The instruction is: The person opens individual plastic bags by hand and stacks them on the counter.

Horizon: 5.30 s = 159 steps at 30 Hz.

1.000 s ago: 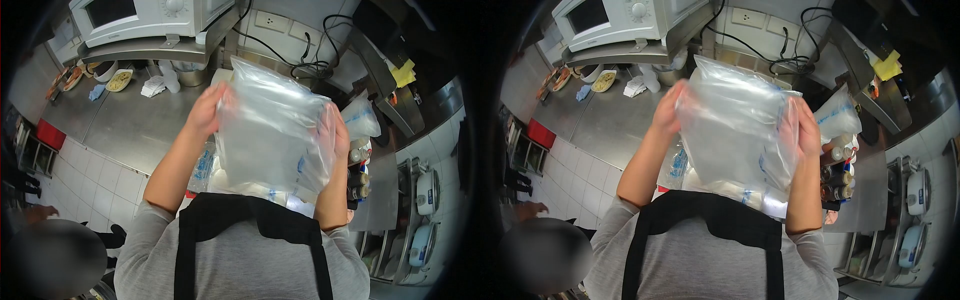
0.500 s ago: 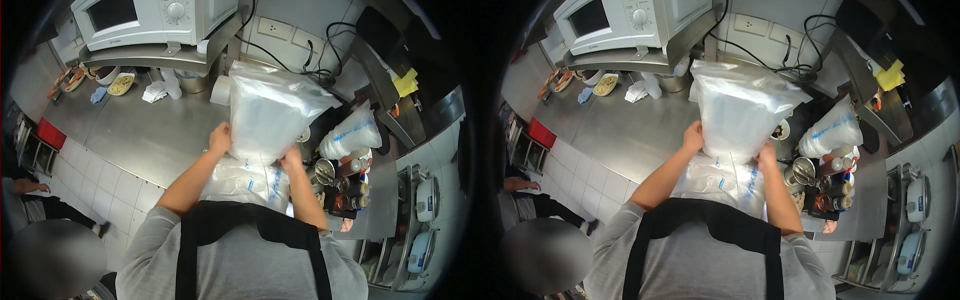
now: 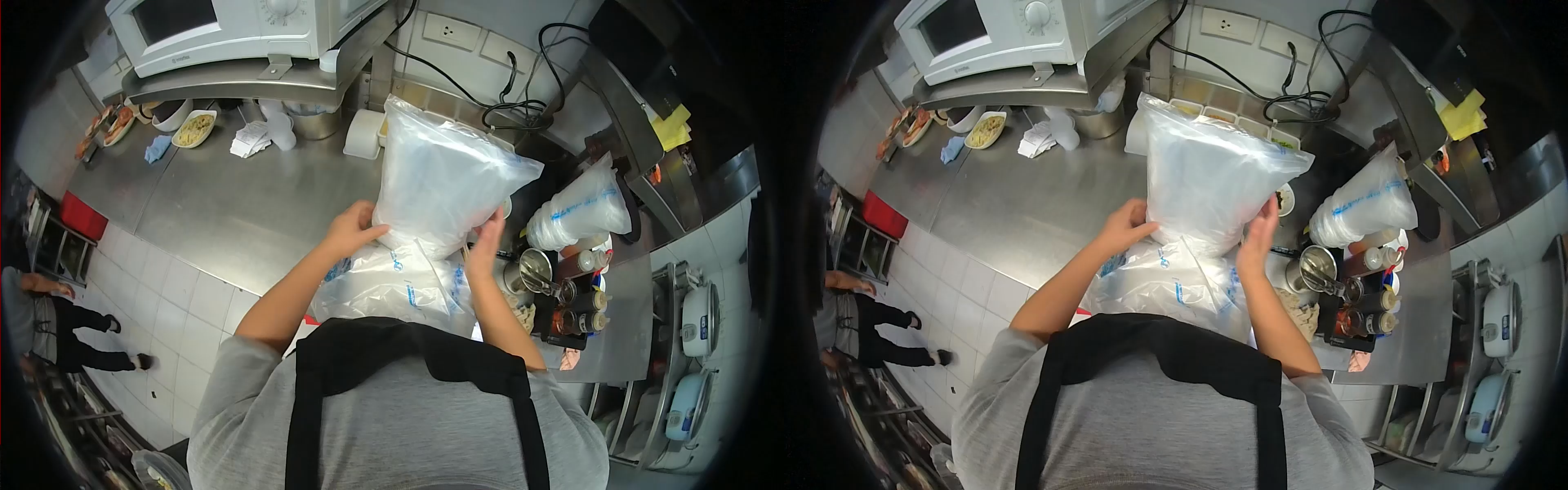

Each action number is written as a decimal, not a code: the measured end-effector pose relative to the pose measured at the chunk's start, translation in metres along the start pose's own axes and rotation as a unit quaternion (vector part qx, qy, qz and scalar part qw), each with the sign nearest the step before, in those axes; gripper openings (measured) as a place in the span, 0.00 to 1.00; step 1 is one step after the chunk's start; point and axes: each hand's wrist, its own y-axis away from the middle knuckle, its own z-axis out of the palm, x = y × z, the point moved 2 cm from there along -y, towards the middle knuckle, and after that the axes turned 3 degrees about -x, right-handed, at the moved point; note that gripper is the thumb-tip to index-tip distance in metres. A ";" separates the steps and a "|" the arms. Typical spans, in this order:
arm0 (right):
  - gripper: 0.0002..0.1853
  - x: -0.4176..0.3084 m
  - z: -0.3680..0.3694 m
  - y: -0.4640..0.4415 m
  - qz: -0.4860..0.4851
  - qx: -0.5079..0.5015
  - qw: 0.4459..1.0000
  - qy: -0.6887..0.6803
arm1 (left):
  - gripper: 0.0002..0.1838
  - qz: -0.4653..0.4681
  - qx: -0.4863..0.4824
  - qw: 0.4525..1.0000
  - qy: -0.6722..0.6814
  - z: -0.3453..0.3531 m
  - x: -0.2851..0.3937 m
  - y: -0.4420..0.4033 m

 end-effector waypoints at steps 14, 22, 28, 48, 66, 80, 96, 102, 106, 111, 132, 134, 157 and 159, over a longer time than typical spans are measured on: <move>0.07 -0.124 -0.030 0.028 0.091 -0.228 0.965 -0.092 | 0.07 0.216 -0.077 0.967 -0.114 -0.001 0.124 0.072; 0.08 -0.181 -0.037 0.011 -0.014 -0.166 0.981 -0.098 | 0.07 0.236 -0.009 0.967 -0.093 -0.032 0.164 0.080; 0.09 -0.177 -0.044 0.005 -0.044 -0.153 0.987 -0.023 | 0.07 0.345 0.196 0.868 -0.298 -0.041 0.186 0.092; 0.14 -0.168 -0.055 -0.027 0.090 -0.350 0.806 -0.469 | 0.09 0.292 -0.233 0.812 0.448 -0.035 0.187 0.022; 0.06 0.049 -0.010 -0.102 0.164 -0.148 0.942 -0.254 | 0.05 0.012 0.063 0.926 0.373 -0.026 0.106 -0.059; 0.36 -0.027 0.023 -0.036 -0.141 0.075 0.987 0.023 | 0.39 0.260 0.151 0.949 0.095 0.017 0.127 -0.027; 0.11 -0.025 -0.024 0.117 -0.247 -0.246 0.865 0.361 | 0.34 0.245 0.066 0.953 -0.168 0.004 0.041 0.046; 0.10 -0.093 -0.017 0.101 -0.307 -0.316 0.852 0.285 | 0.30 0.241 -0.268 0.903 -0.235 0.052 0.068 0.069; 0.18 -0.105 -0.013 0.094 -0.193 -0.387 0.850 0.299 | 0.18 0.098 -0.405 0.863 -0.287 0.066 0.056 0.083; 0.15 -0.033 -0.022 0.131 -0.234 -0.345 0.816 0.400 | 0.22 0.219 -0.224 0.884 -0.347 0.060 0.031 0.089; 0.05 -0.161 -0.092 0.032 0.053 -0.359 0.932 0.020 | 0.11 0.141 -0.158 0.964 0.163 -0.018 0.122 0.110; 0.06 -0.180 -0.092 0.034 0.033 -0.307 0.949 -0.056 | 0.14 0.166 -0.155 0.946 0.230 -0.020 0.139 0.113; 0.16 -0.016 -0.073 0.145 -0.162 -0.239 0.878 0.383 | 0.39 0.230 -0.111 0.883 -0.395 0.076 0.009 0.096; 0.10 -0.015 -0.068 0.147 -0.208 -0.186 0.895 0.347 | 0.41 0.193 -0.108 0.901 -0.373 0.075 0.017 0.098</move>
